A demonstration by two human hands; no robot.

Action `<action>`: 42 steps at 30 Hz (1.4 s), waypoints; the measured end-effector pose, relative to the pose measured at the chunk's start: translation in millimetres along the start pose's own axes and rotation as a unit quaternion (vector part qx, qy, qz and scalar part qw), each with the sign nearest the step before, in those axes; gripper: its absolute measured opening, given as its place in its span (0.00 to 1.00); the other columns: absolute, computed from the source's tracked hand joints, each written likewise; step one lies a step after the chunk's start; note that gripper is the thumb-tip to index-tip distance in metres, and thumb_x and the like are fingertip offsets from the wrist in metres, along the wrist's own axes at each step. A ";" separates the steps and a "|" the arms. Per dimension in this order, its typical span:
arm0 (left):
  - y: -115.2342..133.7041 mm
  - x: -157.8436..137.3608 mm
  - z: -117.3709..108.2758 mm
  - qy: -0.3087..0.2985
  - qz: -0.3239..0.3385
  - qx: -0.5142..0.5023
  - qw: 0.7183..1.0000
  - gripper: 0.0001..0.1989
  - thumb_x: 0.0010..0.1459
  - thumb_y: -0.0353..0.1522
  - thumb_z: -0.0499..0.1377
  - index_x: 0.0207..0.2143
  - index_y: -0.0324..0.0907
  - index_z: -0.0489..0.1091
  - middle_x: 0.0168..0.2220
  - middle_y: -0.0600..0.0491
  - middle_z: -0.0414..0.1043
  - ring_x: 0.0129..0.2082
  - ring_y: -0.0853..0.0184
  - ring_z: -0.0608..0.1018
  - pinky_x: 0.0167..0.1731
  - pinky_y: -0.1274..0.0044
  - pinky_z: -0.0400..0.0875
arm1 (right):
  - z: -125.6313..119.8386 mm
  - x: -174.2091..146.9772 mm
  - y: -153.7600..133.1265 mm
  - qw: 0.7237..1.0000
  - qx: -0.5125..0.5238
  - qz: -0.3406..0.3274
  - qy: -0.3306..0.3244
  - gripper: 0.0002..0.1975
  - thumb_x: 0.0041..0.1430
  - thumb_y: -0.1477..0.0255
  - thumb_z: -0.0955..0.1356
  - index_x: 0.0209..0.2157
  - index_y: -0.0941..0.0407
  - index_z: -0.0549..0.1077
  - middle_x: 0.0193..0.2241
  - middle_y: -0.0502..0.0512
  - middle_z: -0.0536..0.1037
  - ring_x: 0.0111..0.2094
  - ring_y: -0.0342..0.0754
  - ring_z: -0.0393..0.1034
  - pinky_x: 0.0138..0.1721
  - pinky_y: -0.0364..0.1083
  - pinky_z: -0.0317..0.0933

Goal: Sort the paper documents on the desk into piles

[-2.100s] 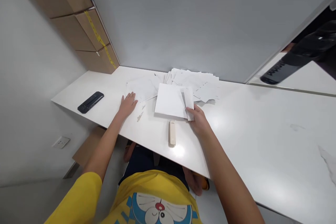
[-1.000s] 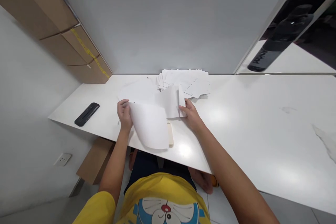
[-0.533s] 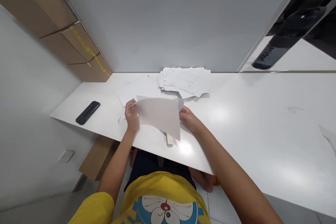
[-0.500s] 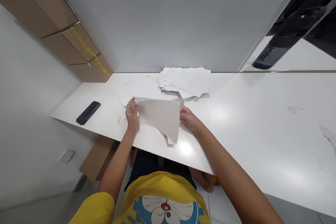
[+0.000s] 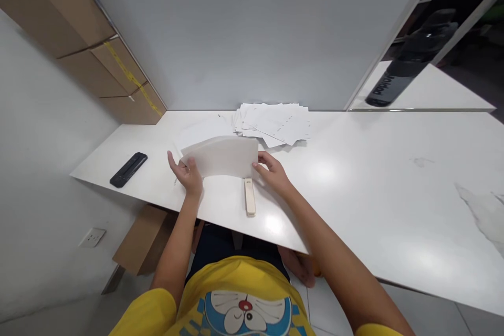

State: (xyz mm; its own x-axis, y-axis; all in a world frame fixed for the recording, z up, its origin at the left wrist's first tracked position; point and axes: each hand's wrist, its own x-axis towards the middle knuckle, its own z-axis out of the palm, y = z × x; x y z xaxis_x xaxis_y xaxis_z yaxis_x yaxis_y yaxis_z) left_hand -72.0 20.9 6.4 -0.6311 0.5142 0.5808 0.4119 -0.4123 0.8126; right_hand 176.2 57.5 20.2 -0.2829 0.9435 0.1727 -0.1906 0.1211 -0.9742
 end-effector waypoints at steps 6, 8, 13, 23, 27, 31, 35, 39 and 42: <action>-1.7 -4.6 -6.0 -0.097 0.020 0.037 0.994 0.43 0.63 0.54 0.55 0.70 0.45 0.42 0.45 0.44 0.74 0.44 0.61 0.79 0.51 0.68 0.72 | -1.6 6.3 19.0 0.997 -0.018 -0.032 0.073 0.17 0.50 0.57 0.75 0.41 0.48 0.76 0.41 0.52 0.79 0.46 0.54 0.72 0.51 0.53 0.66; -0.6 -4.5 -8.6 -0.124 0.024 0.032 0.992 0.44 0.62 0.54 0.55 0.71 0.45 0.42 0.42 0.46 0.75 0.41 0.62 0.79 0.49 0.69 0.73 | -4.1 7.8 23.1 0.998 -0.016 -0.015 0.055 0.19 0.50 0.57 0.76 0.43 0.48 0.77 0.43 0.53 0.80 0.46 0.55 0.73 0.50 0.53 0.66; 1.5 -3.4 -13.0 -0.168 0.038 0.034 0.984 0.40 0.65 0.51 0.55 0.70 0.44 0.43 0.42 0.45 0.75 0.42 0.61 0.79 0.47 0.69 0.73 | -4.6 12.6 31.5 0.999 0.005 0.004 0.049 0.20 0.50 0.52 0.75 0.40 0.50 0.78 0.38 0.53 0.81 0.43 0.55 0.74 0.47 0.52 0.67; 1.3 1.1 -11.5 -0.193 0.029 0.007 0.981 0.35 0.66 0.52 0.51 0.67 0.41 0.54 0.28 0.55 0.71 0.32 0.65 0.76 0.50 0.66 0.69 | -53.1 -39.6 -10.9 0.988 0.054 0.089 0.114 0.19 0.47 0.62 0.77 0.43 0.46 0.77 0.35 0.52 0.82 0.43 0.58 0.77 0.39 0.52 0.72; -1.6 3.7 -14.3 -0.332 0.004 0.074 0.940 0.29 0.68 0.50 0.47 0.61 0.43 0.66 0.31 0.52 0.74 0.33 0.64 0.77 0.45 0.71 0.70 | -78.5 -117.7 -20.7 0.962 -0.007 0.274 -0.009 0.23 0.45 0.64 0.78 0.46 0.49 0.79 0.35 0.56 0.84 0.39 0.64 0.78 0.34 0.56 0.73; 1.8 -0.4 -7.8 -0.435 0.051 0.121 0.891 0.24 0.70 0.46 0.47 0.58 0.46 0.70 0.34 0.51 0.78 0.37 0.62 0.78 0.45 0.70 0.71 | -109.2 -170.8 -22.3 0.927 -0.113 0.358 0.005 0.24 0.48 0.59 0.76 0.47 0.50 0.79 0.42 0.57 0.84 0.38 0.63 0.79 0.33 0.54 0.73; 18.1 -20.7 1.3 -0.475 0.051 0.054 0.877 0.24 0.71 0.45 0.44 0.60 0.47 0.68 0.50 0.47 0.77 0.53 0.59 0.77 0.55 0.66 0.70 | -123.2 -189.0 -30.1 0.903 -0.157 0.386 0.104 0.23 0.45 0.56 0.76 0.43 0.51 0.80 0.39 0.58 0.84 0.35 0.62 0.79 0.30 0.52 0.72; 42.8 -49.3 -2.8 -0.563 0.045 0.008 0.825 0.26 0.68 0.49 0.49 0.63 0.52 0.65 0.65 0.49 0.65 0.68 0.57 0.63 0.65 0.62 0.61 | -117.8 -194.3 -36.6 0.896 -0.141 0.406 0.113 0.24 0.43 0.55 0.76 0.42 0.51 0.80 0.36 0.59 0.84 0.33 0.61 0.79 0.28 0.51 0.71; 56.0 -62.4 -9.6 -0.638 0.104 0.044 0.762 0.29 0.68 0.49 0.49 0.68 0.50 0.58 0.70 0.50 0.57 0.73 0.56 0.51 0.69 0.60 0.52 | -114.6 -196.2 -37.8 0.893 -0.140 0.415 0.106 0.26 0.43 0.56 0.76 0.45 0.53 0.79 0.37 0.58 0.84 0.33 0.60 0.79 0.29 0.50 0.71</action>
State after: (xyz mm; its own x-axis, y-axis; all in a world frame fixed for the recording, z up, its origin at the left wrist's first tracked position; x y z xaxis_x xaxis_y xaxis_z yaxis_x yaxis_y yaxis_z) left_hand -15.8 -41.5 15.2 0.5836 0.7801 0.2253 0.4937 -0.5612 0.6643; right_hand 346.6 -96.8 6.5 -0.0266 0.7778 -0.6279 0.2531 -0.6024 -0.7570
